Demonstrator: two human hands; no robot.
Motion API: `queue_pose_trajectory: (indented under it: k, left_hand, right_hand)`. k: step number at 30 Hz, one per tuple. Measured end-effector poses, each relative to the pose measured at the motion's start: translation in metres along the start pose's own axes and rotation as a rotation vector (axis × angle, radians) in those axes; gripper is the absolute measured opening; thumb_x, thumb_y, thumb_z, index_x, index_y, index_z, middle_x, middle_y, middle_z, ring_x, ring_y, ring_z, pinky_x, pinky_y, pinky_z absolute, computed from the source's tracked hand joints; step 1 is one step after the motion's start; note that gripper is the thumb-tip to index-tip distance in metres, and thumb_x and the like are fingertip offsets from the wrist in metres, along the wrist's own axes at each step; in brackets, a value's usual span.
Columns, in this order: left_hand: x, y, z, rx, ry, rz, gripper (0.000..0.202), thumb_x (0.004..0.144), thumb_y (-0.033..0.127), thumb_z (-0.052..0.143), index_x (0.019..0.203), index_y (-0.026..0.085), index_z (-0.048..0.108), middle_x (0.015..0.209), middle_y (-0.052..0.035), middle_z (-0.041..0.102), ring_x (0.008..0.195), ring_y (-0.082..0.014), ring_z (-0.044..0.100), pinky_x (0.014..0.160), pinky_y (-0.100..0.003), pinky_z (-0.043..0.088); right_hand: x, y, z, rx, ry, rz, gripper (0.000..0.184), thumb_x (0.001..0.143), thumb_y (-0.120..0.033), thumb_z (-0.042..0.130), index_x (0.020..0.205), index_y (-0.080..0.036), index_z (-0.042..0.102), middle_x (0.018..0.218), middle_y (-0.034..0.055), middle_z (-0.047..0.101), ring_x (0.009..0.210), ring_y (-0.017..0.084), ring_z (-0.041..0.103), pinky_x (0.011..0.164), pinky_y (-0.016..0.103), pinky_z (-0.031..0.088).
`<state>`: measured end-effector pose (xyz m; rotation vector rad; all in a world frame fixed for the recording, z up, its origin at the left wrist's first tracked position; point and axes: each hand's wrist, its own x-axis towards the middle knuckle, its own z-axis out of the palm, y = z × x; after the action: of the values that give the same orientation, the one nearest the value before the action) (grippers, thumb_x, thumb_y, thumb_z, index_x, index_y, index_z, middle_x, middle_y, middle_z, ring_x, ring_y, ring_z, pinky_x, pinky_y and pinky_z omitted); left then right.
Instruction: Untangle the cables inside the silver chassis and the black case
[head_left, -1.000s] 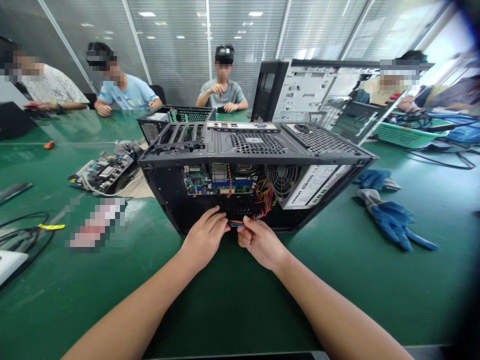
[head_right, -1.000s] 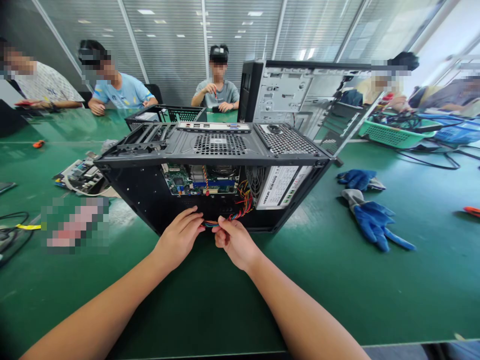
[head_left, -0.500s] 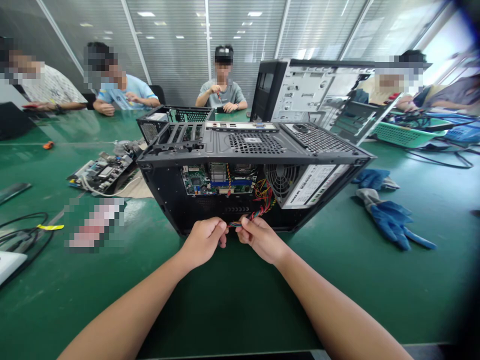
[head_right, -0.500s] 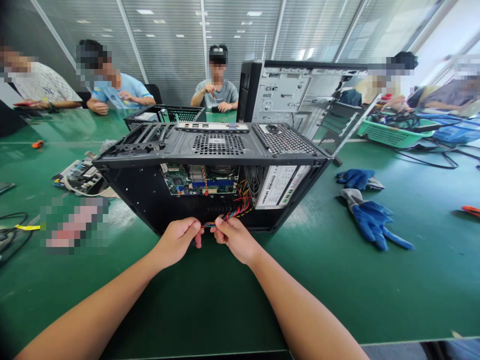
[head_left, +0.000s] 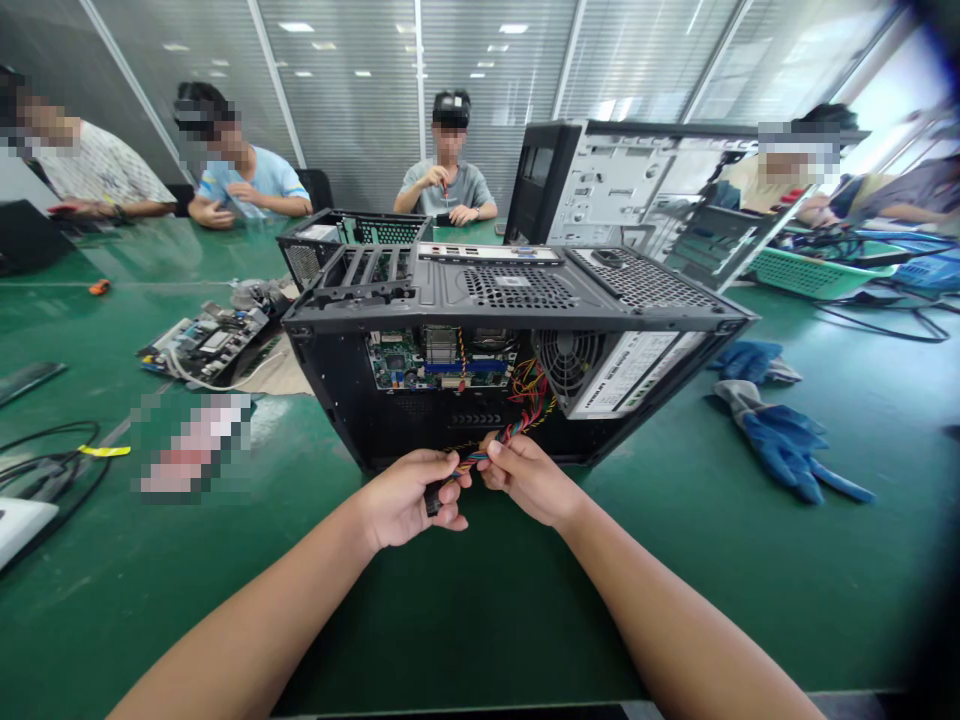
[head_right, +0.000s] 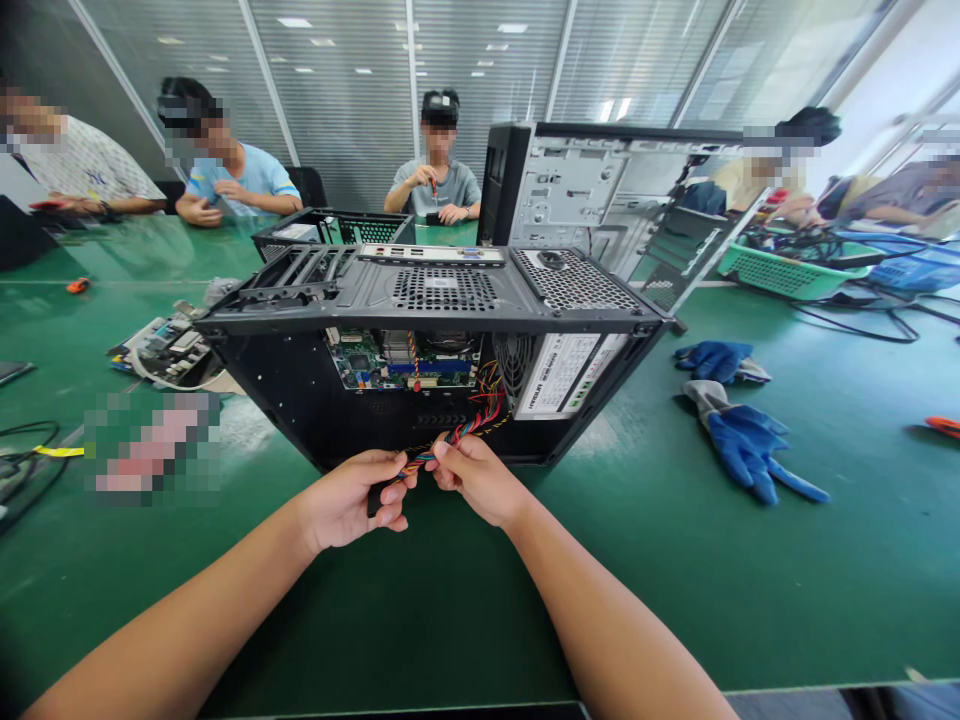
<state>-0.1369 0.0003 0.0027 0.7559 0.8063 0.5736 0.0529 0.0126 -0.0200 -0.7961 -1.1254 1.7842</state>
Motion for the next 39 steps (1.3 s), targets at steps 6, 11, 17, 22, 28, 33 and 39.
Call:
queue_pose_trajectory:
  k: [6,11,17,22,28,33,39]
  left_hand:
    - [0.005,-0.011,0.008,0.694,0.315,0.340,0.028,0.091,0.039,0.048,0.076,0.017,0.054,0.056,0.0025,0.058,0.049,-0.0122,0.059,0.060,-0.027,0.048]
    - [0.002,-0.014,0.008,1.163,0.460,0.554,0.027,0.095,0.035,0.041,0.076,0.019,0.052,0.060,0.0008,0.059,0.054,-0.0127,0.057,0.057,-0.025,0.040]
    - [0.000,-0.018,0.008,1.275,0.480,0.641,0.026,0.094,0.033,0.041,0.074,0.019,0.050,0.061,-0.0004,0.058,0.054,-0.0136,0.055,0.055,-0.025,0.036]
    - [0.003,-0.015,0.013,0.772,0.395,0.366,0.028,0.094,0.036,0.044,0.076,0.017,0.053,0.056,0.0024,0.058,0.049,-0.0124,0.059,0.058,-0.025,0.045]
    - [0.002,-0.007,0.012,-0.061,0.133,-0.042,0.025,0.093,0.033,0.051,0.080,0.012,0.058,0.055,0.0058,0.048,0.045,-0.0073,0.051,0.067,-0.035,0.056]
    - [0.004,-0.008,0.008,-0.231,0.058,-0.089,0.026,0.092,0.032,0.054,0.082,0.010,0.059,0.056,0.0049,0.048,0.046,-0.0070,0.052,0.069,-0.037,0.059]
    - [0.009,-0.019,0.012,-0.084,0.112,0.138,0.027,0.091,0.036,0.057,0.078,0.012,0.057,0.056,0.0036,0.052,0.047,-0.0091,0.056,0.075,-0.041,0.057]
  right_hand:
    - [0.004,0.004,0.003,-0.005,0.165,0.055,0.045,0.077,-0.054,0.068,0.058,-0.013,0.060,0.040,-0.0051,0.038,0.040,0.006,0.028,0.045,0.026,0.017]
    - [0.005,0.001,0.006,0.083,0.348,0.059,0.047,0.071,-0.058,0.072,0.060,-0.014,0.057,0.042,-0.0065,0.037,0.038,0.005,0.027,0.040,0.023,0.014]
    - [0.004,-0.001,0.006,0.081,0.349,0.016,0.050,0.071,-0.054,0.074,0.052,-0.018,0.044,0.042,-0.0064,0.036,0.038,0.005,0.028,0.041,0.025,0.017]
    - [0.006,0.003,0.003,0.060,0.289,-0.046,0.051,0.074,-0.051,0.073,0.049,-0.019,0.042,0.043,-0.0049,0.037,0.041,0.006,0.030,0.043,0.027,0.020]
    - [0.005,0.002,0.003,0.099,0.258,-0.092,0.047,0.074,-0.048,0.074,0.053,-0.019,0.044,0.046,-0.0049,0.038,0.044,0.007,0.030,0.046,0.027,0.021]
    - [0.006,0.002,0.004,0.112,0.271,-0.101,0.047,0.074,-0.048,0.074,0.053,-0.019,0.044,0.047,-0.0049,0.038,0.045,0.007,0.031,0.046,0.027,0.022]
    - [0.006,0.005,0.003,0.087,0.309,-0.083,0.049,0.078,-0.048,0.070,0.051,-0.019,0.042,0.044,-0.0051,0.036,0.042,0.007,0.030,0.045,0.027,0.020]
